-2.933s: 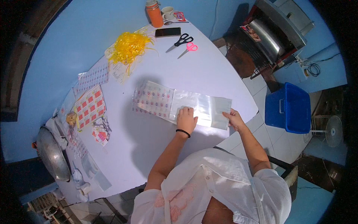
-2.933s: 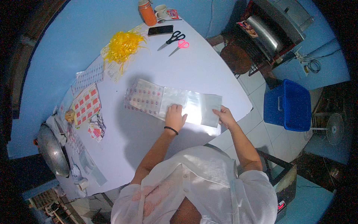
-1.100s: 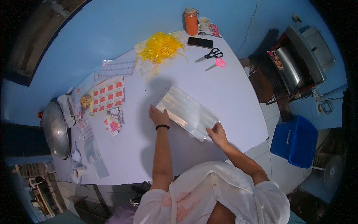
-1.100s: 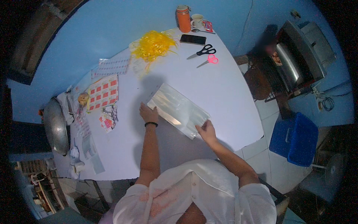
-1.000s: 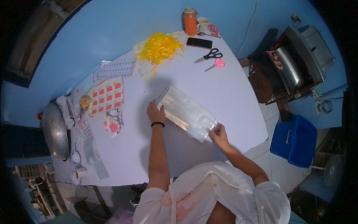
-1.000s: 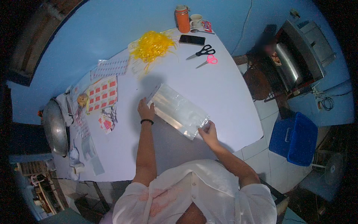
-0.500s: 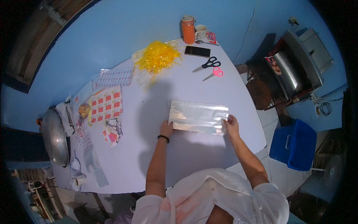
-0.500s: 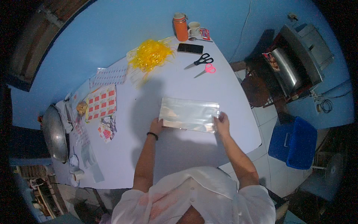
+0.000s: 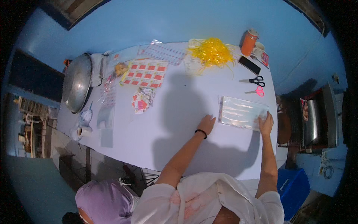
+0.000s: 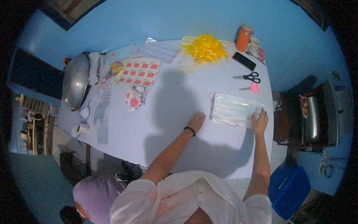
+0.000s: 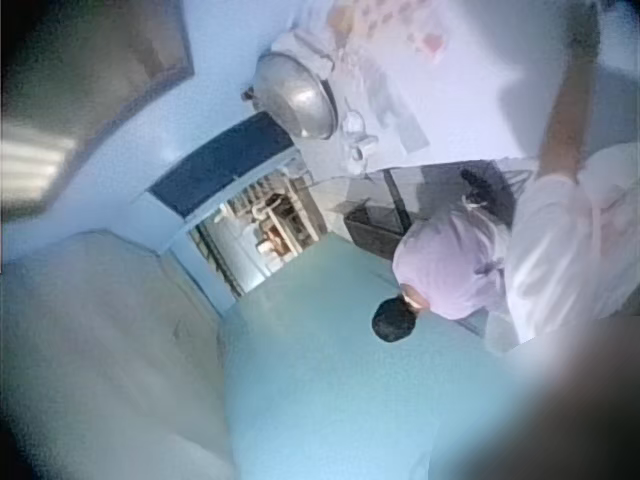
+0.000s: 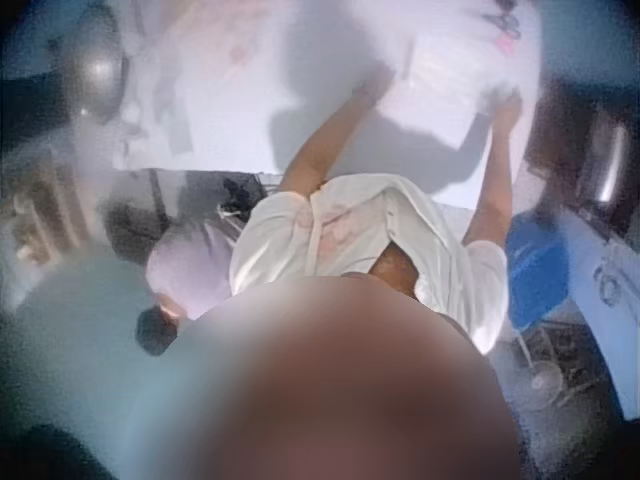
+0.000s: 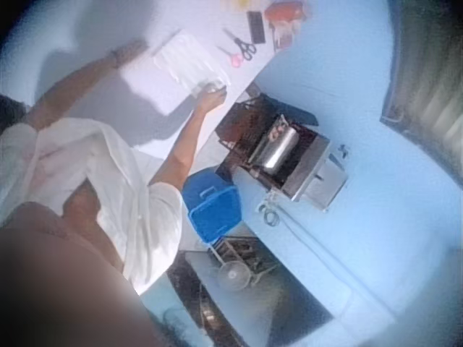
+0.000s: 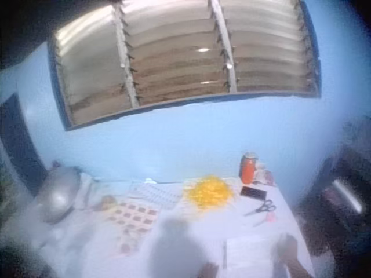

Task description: The person places small pink and white packets into a clear plastic bag on a white table. They peel off small pink labels and stick them onto the packets inside the bag. The person continues to add more packets and labels to the bag.

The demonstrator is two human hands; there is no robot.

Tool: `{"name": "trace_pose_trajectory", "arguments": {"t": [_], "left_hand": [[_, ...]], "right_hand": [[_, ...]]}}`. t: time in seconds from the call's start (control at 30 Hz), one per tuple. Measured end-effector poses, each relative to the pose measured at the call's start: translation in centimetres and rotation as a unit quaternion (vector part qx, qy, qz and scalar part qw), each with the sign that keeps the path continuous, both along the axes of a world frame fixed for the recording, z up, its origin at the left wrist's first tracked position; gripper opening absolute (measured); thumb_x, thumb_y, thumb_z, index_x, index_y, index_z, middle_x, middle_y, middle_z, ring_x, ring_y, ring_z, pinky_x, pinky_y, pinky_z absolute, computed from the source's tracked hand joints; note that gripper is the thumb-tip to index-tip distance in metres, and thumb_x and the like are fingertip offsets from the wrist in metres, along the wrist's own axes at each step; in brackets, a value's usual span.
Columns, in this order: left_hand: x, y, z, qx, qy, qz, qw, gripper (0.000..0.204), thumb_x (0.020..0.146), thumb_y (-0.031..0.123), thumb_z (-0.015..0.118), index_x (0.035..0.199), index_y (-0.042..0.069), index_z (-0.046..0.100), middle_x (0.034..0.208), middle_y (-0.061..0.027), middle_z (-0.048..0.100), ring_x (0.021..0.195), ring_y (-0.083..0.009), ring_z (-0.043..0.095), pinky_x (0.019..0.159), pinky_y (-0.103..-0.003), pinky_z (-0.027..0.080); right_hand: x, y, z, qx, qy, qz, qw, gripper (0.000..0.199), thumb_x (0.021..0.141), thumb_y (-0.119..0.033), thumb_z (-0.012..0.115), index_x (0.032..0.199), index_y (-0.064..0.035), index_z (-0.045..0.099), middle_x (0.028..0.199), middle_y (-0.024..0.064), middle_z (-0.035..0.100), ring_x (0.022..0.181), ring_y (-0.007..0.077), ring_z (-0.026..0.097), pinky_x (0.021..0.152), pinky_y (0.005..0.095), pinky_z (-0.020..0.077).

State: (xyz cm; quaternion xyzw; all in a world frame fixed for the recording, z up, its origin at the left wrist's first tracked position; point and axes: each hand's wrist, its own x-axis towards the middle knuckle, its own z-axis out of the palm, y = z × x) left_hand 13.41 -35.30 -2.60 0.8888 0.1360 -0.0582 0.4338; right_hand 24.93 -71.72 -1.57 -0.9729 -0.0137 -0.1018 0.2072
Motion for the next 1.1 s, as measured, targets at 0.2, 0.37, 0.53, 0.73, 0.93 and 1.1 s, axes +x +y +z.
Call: {"name": "trace_pose_trajectory", "arguments": {"t": [0.2,0.37,0.53,0.73,0.93,1.1], "left_hand": [[-13.3,9.1,1.1,0.048,-0.044,0.014,0.998,0.034,0.089,0.016,0.064,0.120,0.004,0.061,0.114,-0.0179,0.060,0.112,-0.0366,0.056,0.098,-0.043,0.045],[-22.9,11.9,1.5,0.039,-0.014,0.048,0.998,0.032,0.087,0.012,0.065,0.117,0.004,0.064,0.112,-0.0170,0.061,0.111,-0.0351,0.056,0.098,-0.043,0.046],[-31.4,11.4,1.5,0.028,0.018,0.066,0.997,0.028,0.088,0.013,0.064,0.115,0.003,0.064,0.106,-0.0168,0.062,0.104,-0.0324,0.060,0.093,-0.041,0.050],[-39.6,9.5,1.2,-0.085,-0.009,0.255,0.963,0.029,0.095,0.021,0.064,0.117,0.003,0.064,0.103,-0.0129,0.070,0.092,-0.0256,0.068,0.083,-0.036,0.054],[-38.1,13.9,-0.1,-0.210,-0.083,0.409,0.884,0.025,0.096,0.015,0.063,0.118,0.004,0.065,0.102,-0.0055,0.072,0.089,-0.0138,0.066,0.083,-0.030,0.053],[-31.4,21.1,1.8,-0.201,-0.132,0.346,0.907,0.022,0.097,0.011,0.061,0.117,0.004,0.065,0.097,-0.0023,0.069,0.087,-0.0109,0.064,0.081,-0.028,0.052]], "right_hand": [[-15.0,11.5,1.9,0.119,0.041,0.252,0.959,0.057,0.087,-0.019,0.070,0.138,-0.0029,0.050,0.138,0.0245,0.050,0.130,0.0430,0.045,0.111,0.0497,0.0344],[-24.3,19.0,2.4,0.121,0.133,0.436,0.882,0.052,0.077,-0.010,0.075,0.127,-0.0089,0.060,0.134,0.0214,0.053,0.129,0.0388,0.047,0.107,0.0491,0.0409],[-26.3,23.7,2.3,0.024,0.091,0.607,0.789,0.046,0.076,-0.016,0.076,0.119,-0.0072,0.062,0.129,0.0189,0.055,0.126,0.0399,0.049,0.103,0.0485,0.0447],[-23.6,30.0,3.3,0.024,0.210,0.607,0.766,0.039,0.084,-0.019,0.073,0.118,-0.0057,0.062,0.122,0.0186,0.059,0.118,0.0394,0.054,0.100,0.0482,0.0454],[-19.1,36.5,6.6,0.071,0.169,0.600,0.779,0.039,0.087,-0.021,0.071,0.121,-0.0061,0.061,0.117,0.0172,0.062,0.111,0.0348,0.060,0.097,0.0449,0.0484],[-16.3,42.9,8.9,0.131,0.177,0.512,0.830,0.036,0.086,-0.018,0.071,0.119,-0.0057,0.063,0.112,0.0155,0.064,0.100,0.0322,0.065,0.088,0.0415,0.0531]]}}
